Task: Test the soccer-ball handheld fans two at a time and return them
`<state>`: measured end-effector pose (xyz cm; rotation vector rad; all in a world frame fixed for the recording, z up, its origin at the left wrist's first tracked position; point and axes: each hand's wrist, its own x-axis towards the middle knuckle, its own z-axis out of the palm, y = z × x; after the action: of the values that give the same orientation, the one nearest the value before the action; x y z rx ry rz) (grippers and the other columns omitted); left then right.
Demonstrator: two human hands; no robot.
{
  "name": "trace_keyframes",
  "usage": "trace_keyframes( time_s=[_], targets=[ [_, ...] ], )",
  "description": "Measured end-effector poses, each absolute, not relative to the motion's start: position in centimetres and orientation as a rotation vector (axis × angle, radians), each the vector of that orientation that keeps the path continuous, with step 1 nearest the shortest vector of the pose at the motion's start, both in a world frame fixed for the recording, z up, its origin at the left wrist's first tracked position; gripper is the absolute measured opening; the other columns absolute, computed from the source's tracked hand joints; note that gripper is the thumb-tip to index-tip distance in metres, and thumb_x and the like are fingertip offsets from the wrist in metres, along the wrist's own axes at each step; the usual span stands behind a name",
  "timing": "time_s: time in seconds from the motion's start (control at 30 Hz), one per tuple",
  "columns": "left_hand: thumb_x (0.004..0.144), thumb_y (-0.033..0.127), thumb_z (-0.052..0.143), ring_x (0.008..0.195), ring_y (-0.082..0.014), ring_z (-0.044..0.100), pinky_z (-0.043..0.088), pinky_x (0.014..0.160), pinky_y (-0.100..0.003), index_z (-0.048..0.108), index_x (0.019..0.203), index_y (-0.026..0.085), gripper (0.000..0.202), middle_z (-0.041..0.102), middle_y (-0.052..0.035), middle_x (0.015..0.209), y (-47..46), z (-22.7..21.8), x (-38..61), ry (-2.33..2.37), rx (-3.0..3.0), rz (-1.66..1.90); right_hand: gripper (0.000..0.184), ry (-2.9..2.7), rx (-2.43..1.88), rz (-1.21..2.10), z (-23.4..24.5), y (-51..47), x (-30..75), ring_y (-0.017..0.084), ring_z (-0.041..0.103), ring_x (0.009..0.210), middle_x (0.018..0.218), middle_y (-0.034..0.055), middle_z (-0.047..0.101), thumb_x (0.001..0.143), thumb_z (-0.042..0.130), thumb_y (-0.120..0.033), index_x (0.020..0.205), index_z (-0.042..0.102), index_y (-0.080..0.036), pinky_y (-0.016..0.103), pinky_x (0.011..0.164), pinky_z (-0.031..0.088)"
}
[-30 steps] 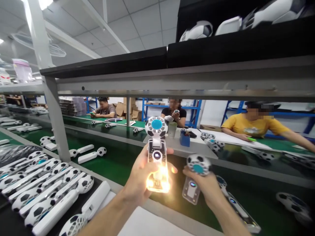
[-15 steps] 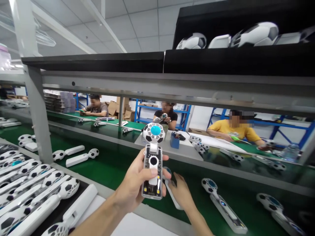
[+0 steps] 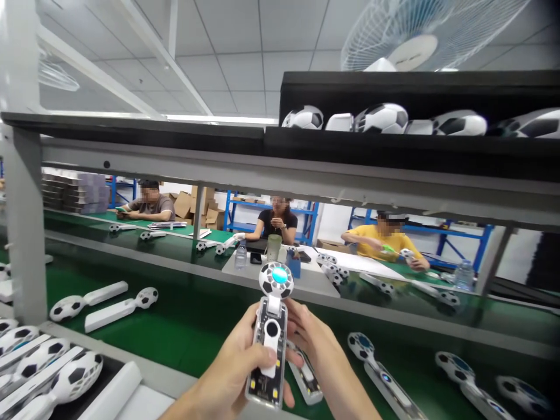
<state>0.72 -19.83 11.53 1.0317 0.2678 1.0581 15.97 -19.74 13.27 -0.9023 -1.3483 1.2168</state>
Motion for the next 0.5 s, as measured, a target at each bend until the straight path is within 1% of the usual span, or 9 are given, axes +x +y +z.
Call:
trace_keyframes(
  time_s=[0.07, 0.1, 0.17, 0.2, 0.27, 0.33, 0.37, 0.43, 0.5],
  targets=[
    [0.072, 0.02, 0.07, 0.084, -0.0256, 0.07, 0.056, 0.055, -0.031, 0.036, 0.134, 0.019, 0.071, 0.066, -0.0126, 0.105, -19.8, 11.2, 0.9, 0.264, 1.017, 0.999, 0.058, -1.32, -0.931, 1.212, 13.5, -19.9, 15.9, 0.027, 0.066, 0.099, 0.11, 0.0081, 0.071, 0.09, 0.06, -0.058, 0.135, 0.058, -0.021, 0.033, 0.082, 0.052],
    [0.072, 0.021, 0.07, 0.073, -0.0226, 0.071, 0.055, 0.054, -0.03, 0.032, 0.137, 0.019, 0.076, 0.067, -0.0097, 0.097, -19.7, 11.0, 1.0, 0.266, 1.011, 0.957, 0.061, -1.3, -0.96, 1.192, 13.4, -19.9, 15.8, 0.025, 0.067, 0.093, 0.108, 0.0075, 0.071, 0.087, 0.065, -0.056, 0.137, 0.056, -0.022, 0.03, 0.074, 0.053],
    [0.073, 0.021, 0.07, 0.058, -0.017, 0.068, 0.052, 0.055, -0.028, 0.024, 0.142, 0.021, 0.083, 0.067, -0.0044, 0.087, -19.7, 10.6, 1.1, 0.275, 1.014, 0.873, 0.071, -1.249, -0.996, 1.143, 13.3, -19.8, 15.8, 0.024, 0.067, 0.086, 0.108, 0.007, 0.07, 0.082, 0.071, -0.055, 0.142, 0.048, -0.024, 0.029, 0.067, 0.052],
    [0.073, 0.021, 0.071, 0.059, -0.0167, 0.068, 0.052, 0.057, -0.027, 0.022, 0.142, 0.021, 0.085, 0.066, -0.0031, 0.085, -19.7, 10.5, 1.2, 0.275, 1.023, 0.846, 0.075, -1.231, -1.002, 1.128, 13.2, -19.7, 15.8, 0.025, 0.066, 0.086, 0.11, 0.007, 0.069, 0.081, 0.072, -0.055, 0.144, 0.044, -0.025, 0.03, 0.069, 0.053],
    [0.072, 0.019, 0.071, 0.076, -0.0198, 0.07, 0.053, 0.065, -0.028, 0.023, 0.142, 0.02, 0.085, 0.066, -0.0033, 0.084, -19.7, 10.2, 1.4, 0.275, 1.048, 0.83, 0.08, -1.224, -1.001, 1.099, 13.0, -19.6, 15.9, 0.026, 0.066, 0.094, 0.115, 0.0069, 0.068, 0.08, 0.073, -0.056, 0.146, 0.038, -0.027, 0.034, 0.08, 0.052],
    [0.071, 0.018, 0.07, 0.091, -0.023, 0.069, 0.052, 0.068, -0.027, 0.028, 0.139, 0.02, 0.081, 0.067, -0.0049, 0.088, -19.6, 9.9, 1.7, 0.271, 1.096, 0.842, 0.081, -1.233, -0.99, 1.102, 12.9, -19.5, 16.1, 0.027, 0.064, 0.105, 0.122, 0.0067, 0.065, 0.081, 0.071, -0.056, 0.148, 0.034, -0.029, 0.036, 0.09, 0.049],
    [0.07, 0.017, 0.069, 0.095, -0.0241, 0.069, 0.051, 0.067, -0.027, 0.032, 0.138, 0.021, 0.078, 0.066, -0.0059, 0.093, -19.5, 9.7, 1.8, 0.269, 1.119, 0.85, 0.082, -1.236, -0.978, 1.113, 12.9, -19.5, 16.2, 0.027, 0.062, 0.109, 0.124, 0.0068, 0.064, 0.082, 0.071, -0.056, 0.148, 0.031, -0.029, 0.036, 0.092, 0.049],
    [0.067, 0.014, 0.067, 0.097, -0.0259, 0.069, 0.049, 0.065, -0.026, 0.038, 0.134, 0.023, 0.073, 0.064, -0.0074, 0.106, -19.3, 9.4, 2.0, 0.273, 1.146, 0.86, 0.084, -1.248, -0.956, 1.142, 13.1, -19.6, 16.4, 0.027, 0.063, 0.108, 0.123, 0.0069, 0.064, 0.082, 0.071, -0.055, 0.149, 0.026, -0.03, 0.037, 0.092, 0.049],
    [0.064, 0.011, 0.064, 0.1, -0.0283, 0.068, 0.051, 0.067, -0.029, 0.042, 0.132, 0.025, 0.073, 0.061, -0.009, 0.116, -19.1, 9.0, 2.2, 0.266, 1.15, 0.861, 0.084, -1.267, -0.949, 1.159, 13.3, -19.8, 16.5, 0.026, 0.065, 0.101, 0.12, 0.0061, 0.064, 0.083, 0.071, -0.052, 0.149, 0.023, -0.033, 0.038, 0.09, 0.05]
  ],
)
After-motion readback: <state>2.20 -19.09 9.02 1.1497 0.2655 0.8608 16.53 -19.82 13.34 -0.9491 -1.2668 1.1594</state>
